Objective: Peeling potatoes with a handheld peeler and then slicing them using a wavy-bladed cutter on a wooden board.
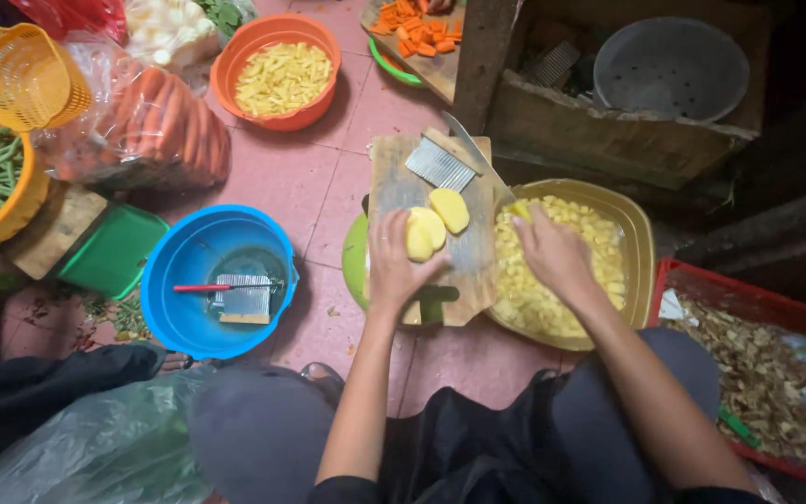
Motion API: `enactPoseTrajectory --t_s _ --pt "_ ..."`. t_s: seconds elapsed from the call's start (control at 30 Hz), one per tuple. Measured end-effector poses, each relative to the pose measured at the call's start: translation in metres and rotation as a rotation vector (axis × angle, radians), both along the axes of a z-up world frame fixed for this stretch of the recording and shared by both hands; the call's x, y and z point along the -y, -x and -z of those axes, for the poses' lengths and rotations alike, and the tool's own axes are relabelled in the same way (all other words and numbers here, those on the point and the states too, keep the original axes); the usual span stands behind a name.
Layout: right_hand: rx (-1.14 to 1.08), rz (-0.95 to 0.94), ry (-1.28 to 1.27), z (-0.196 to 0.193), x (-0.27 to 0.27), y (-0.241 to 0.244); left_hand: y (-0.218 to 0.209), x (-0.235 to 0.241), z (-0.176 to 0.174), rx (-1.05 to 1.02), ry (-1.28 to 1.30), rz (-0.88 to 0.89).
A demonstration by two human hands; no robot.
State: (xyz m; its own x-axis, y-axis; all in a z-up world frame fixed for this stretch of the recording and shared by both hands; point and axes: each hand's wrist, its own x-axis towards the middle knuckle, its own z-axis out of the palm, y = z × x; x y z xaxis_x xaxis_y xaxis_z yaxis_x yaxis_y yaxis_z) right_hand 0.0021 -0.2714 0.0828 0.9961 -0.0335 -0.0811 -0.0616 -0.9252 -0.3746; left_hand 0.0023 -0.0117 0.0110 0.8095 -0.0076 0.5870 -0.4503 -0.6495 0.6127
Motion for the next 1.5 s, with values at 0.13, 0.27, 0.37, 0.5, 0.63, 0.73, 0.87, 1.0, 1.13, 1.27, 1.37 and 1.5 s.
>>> enactPoseTrajectory --t_s 0.13,0.27,0.37,0.5,0.63,0.73,0.87,1.0,1.13,1.27,1.37,1.5 --pt "0.265 -0.099 0.197 0.039 0.016 -0.051 -0.016 0.012 0.002 -0.147 -0.067 0.024" --pt "0.598 -0.311 0.276 0.073 0.002 -0.118 -0.031 0.025 0.001 -0.149 -0.081 0.057" --pt "0.578 -0.410 0.245 0.081 -0.015 -0.154 -0.033 0.019 0.006 -0.171 -0.124 0.076" --pt "0.516 -0.459 0.231 0.064 -0.028 -0.171 -0.037 0.006 0.016 -0.354 -0.229 0.109" --pt "0.653 -0.459 0.163 0.078 -0.018 -0.184 -0.038 0.004 0.009 -0.395 -0.261 0.092" --pt "0.634 -0.299 0.193 0.100 -0.009 -0.196 -0.042 0.009 0.015 -0.371 -0.225 -0.005" --pt "0.375 -0.195 0.065 0.093 -0.018 -0.216 -0.046 0.034 -0.010 -0.204 -0.280 -0.006" --pt "0.070 -0.190 0.004 0.073 -0.061 -0.229 -0.054 0.050 0.000 -0.219 -0.381 0.027" --pt "0.091 -0.127 0.013 0.125 -0.060 -0.271 -0.058 0.045 0.008 -0.250 -0.382 0.042" --pt "-0.003 -0.113 -0.113 0.067 -0.066 -0.237 -0.054 0.045 0.006 -0.205 -0.360 0.038" --pt "-0.068 -0.163 -0.084 0.049 -0.071 -0.223 -0.058 0.048 0.011 -0.218 -0.382 0.020" --pt "-0.100 -0.102 -0.094 0.075 -0.063 -0.249 -0.058 0.049 0.010 -0.209 -0.384 0.005"
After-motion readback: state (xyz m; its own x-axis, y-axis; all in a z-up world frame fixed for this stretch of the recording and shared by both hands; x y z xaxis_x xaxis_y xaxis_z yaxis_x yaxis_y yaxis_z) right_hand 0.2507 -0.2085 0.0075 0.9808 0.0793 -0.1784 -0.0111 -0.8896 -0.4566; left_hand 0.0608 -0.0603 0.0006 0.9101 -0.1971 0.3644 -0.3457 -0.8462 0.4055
